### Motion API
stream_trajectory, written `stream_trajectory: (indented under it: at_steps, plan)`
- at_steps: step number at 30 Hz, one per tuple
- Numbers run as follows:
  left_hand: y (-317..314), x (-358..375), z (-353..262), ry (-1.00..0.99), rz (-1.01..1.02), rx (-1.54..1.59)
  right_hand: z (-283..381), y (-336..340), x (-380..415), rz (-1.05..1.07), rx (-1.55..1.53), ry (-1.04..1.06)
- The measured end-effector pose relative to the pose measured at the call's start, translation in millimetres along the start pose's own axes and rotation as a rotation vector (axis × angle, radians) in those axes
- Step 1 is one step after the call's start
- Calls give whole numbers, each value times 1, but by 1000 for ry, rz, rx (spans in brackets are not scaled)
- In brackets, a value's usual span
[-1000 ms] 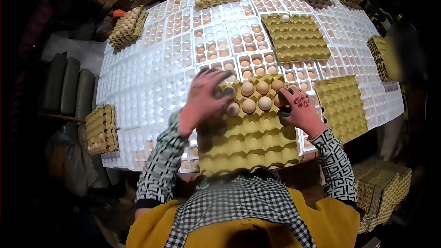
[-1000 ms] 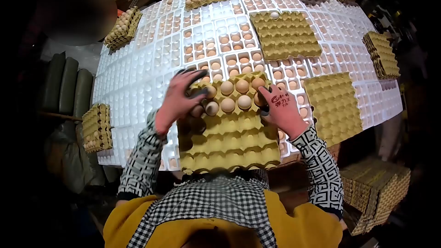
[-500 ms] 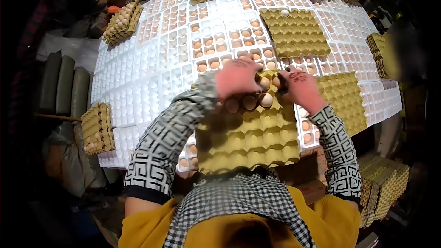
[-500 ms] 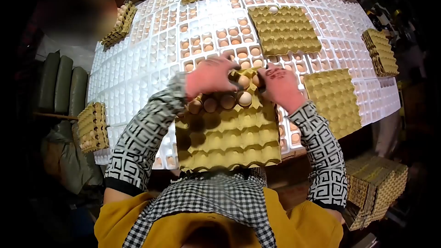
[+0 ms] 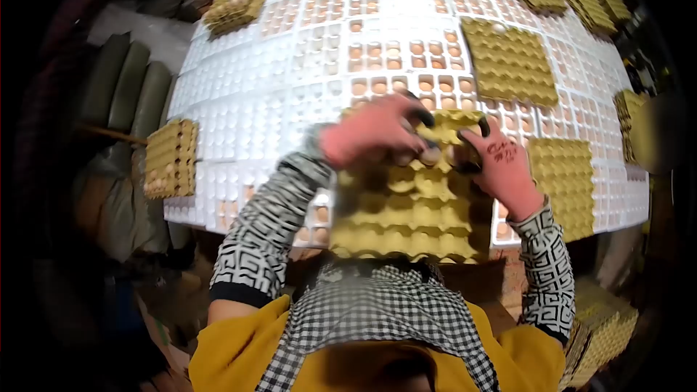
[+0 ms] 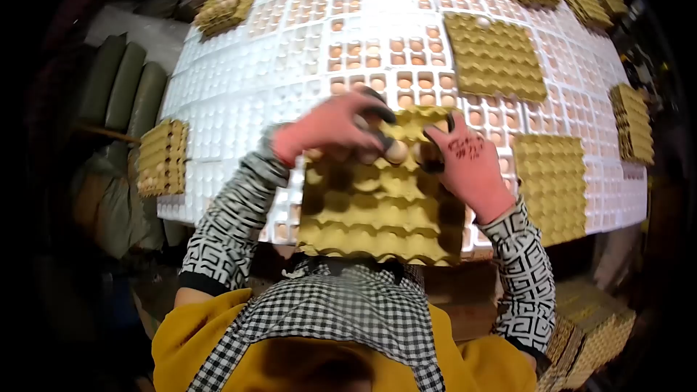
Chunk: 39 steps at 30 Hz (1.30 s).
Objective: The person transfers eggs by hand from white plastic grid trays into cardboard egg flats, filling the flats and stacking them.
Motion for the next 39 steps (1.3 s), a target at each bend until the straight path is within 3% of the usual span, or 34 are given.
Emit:
stream_trajectory:
  at_steps: [1,2,4,6,7,9,10,11,12,13,14,15,16,19,22,24,25,27,28,29,31,32,35,36,37,39]
  plan:
    - [-13,8,-23,-1,-94,-546,12,-8,-3,61,128,6]
    - [-33,3,-27,-14,-131,-816,24,-12,-10,107,211,-12]
    - [-69,-9,-23,-96,-225,-1049,29,-16,-12,66,220,4]
    - [-74,-6,-30,-180,-238,-1091,28,-12,-12,108,201,-20]
    - [-67,1,-28,-228,-291,-1007,28,-9,-12,160,163,-46]
    - [-42,8,-7,-116,-99,-641,15,-10,-9,101,44,-64]
    - [-16,30,2,-194,-339,-376,5,-5,-9,-51,-56,-91]
    - [21,47,15,-20,-287,-145,-3,0,-8,-201,-157,-123]
    - [42,60,56,-45,-529,-6,-18,-5,-7,-400,-684,-298]
    - [69,71,105,34,-583,222,-3,8,-26,-365,-959,-505]
    - [86,78,162,88,-921,-14,19,19,-53,-357,-1067,-540]
    - [95,82,213,281,-890,108,40,21,-84,-353,-1178,-578]
    - [92,75,263,363,-909,27,63,10,-120,-368,-1276,-538]
    - [75,52,342,459,-800,-82,115,-68,-237,-232,-1455,-520]
    - [52,31,379,410,-599,42,145,-161,-312,-138,-1365,-611]
    - [63,37,387,311,-712,232,138,-220,-338,-153,-879,-605]
    - [69,39,394,263,-786,378,135,-247,-343,22,-801,-586]
    - [92,46,395,103,-1010,573,130,-277,-340,-8,-289,-505]
    - [102,49,390,101,-1094,611,140,-265,-335,53,-282,-615]
    - [111,45,389,52,-1115,597,142,-261,-331,-221,-151,-545]
    - [115,26,384,4,-1133,406,138,-264,-322,-391,-175,-537]
    - [115,17,379,8,-1056,160,135,-273,-316,-237,-295,-649]
    - [87,-20,405,100,-920,-213,153,-267,-303,-153,91,-688]
    - [90,-20,400,102,-909,-204,156,-252,-306,-155,-97,-744]
    - [94,-16,389,124,-902,-295,155,-241,-310,-286,-221,-681]
    - [100,-5,350,60,-730,-479,167,-177,-309,-335,-866,-563]
Point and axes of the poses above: each hand's wrist, its own x-axis away from the middle knuckle, its own y-axis out of the back of the hand, z = x × y, the point moved 6 cm from there along -x, towards the middle knuckle, and after that the axes turned 9 degrees about y, right-handed, at the moved point
